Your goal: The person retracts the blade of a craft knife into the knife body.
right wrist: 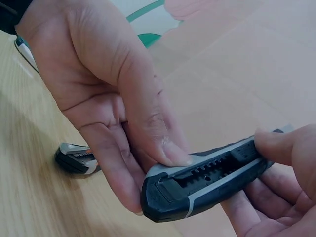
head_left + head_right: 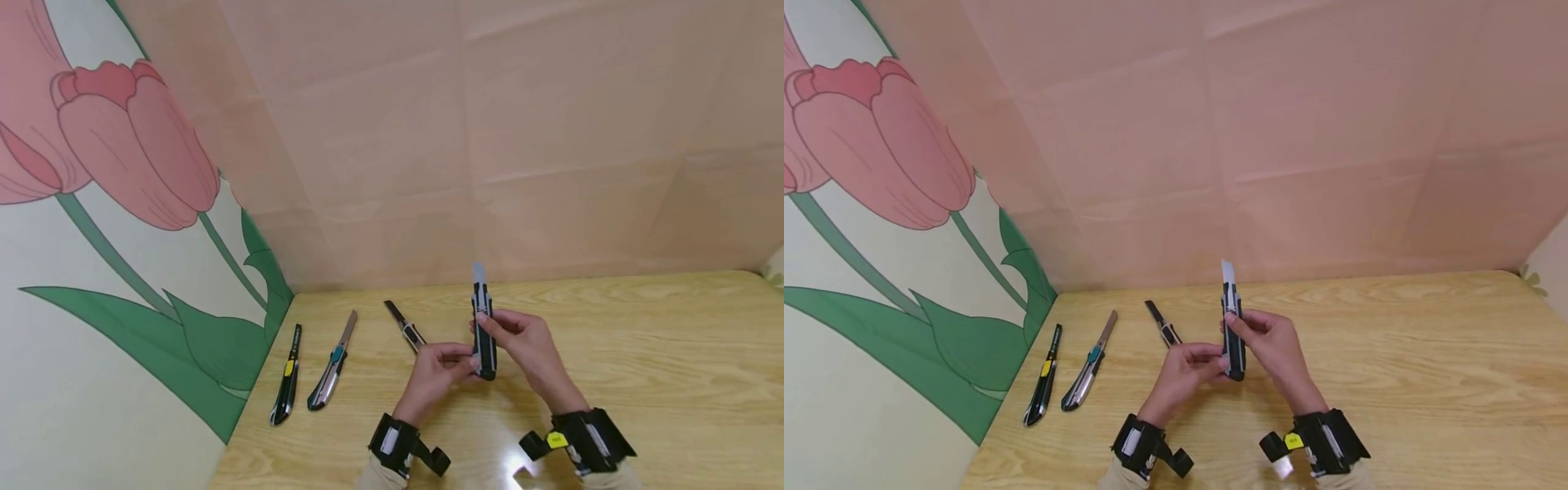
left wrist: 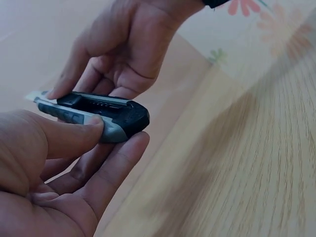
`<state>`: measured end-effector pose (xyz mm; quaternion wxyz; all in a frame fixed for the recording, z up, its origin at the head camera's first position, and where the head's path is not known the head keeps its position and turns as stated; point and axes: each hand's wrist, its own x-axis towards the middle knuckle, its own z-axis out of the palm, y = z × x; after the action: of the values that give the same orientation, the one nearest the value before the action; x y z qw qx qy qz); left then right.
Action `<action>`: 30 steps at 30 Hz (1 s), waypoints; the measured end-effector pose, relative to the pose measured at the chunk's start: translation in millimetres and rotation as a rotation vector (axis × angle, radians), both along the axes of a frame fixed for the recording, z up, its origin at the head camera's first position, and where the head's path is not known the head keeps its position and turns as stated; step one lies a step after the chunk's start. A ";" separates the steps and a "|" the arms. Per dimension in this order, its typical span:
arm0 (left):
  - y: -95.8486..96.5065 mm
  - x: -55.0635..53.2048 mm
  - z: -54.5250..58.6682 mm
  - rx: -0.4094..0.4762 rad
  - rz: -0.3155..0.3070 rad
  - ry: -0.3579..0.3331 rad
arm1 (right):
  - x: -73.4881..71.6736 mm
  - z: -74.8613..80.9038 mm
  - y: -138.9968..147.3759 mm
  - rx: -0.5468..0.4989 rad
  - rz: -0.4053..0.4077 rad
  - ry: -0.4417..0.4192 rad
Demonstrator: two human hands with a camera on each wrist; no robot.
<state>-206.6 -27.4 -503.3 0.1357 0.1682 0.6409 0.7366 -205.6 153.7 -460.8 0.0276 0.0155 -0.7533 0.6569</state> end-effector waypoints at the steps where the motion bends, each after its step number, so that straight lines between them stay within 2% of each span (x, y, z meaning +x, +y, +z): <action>1: 0.2 -0.1 0.1 0.001 0.006 0.006 | -0.4 0.1 0.0 -0.012 0.005 -0.007; 6: -0.8 -0.8 -0.9 -0.010 0.037 0.015 | -0.1 1.2 -2.0 -0.045 0.030 -0.019; 13: -6.3 -5.9 6.3 -0.019 0.066 0.051 | -0.3 2.8 -7.0 -0.139 0.101 0.040; 19: -5.2 -5.0 9.7 -0.007 0.039 0.008 | -0.9 1.0 -2.6 -0.118 0.102 0.032; 22: -3.7 -3.7 9.3 -0.014 0.051 -0.006 | -1.3 -0.1 -1.2 -0.096 0.100 0.023; 30: -3.4 -3.0 5.7 -0.008 0.054 0.017 | -1.6 1.7 -1.6 -0.005 0.086 0.006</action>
<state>-209.5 -30.8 -497.7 0.1110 0.1563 0.6493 0.7360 -207.3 152.1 -459.1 0.0018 0.0499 -0.7503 0.6593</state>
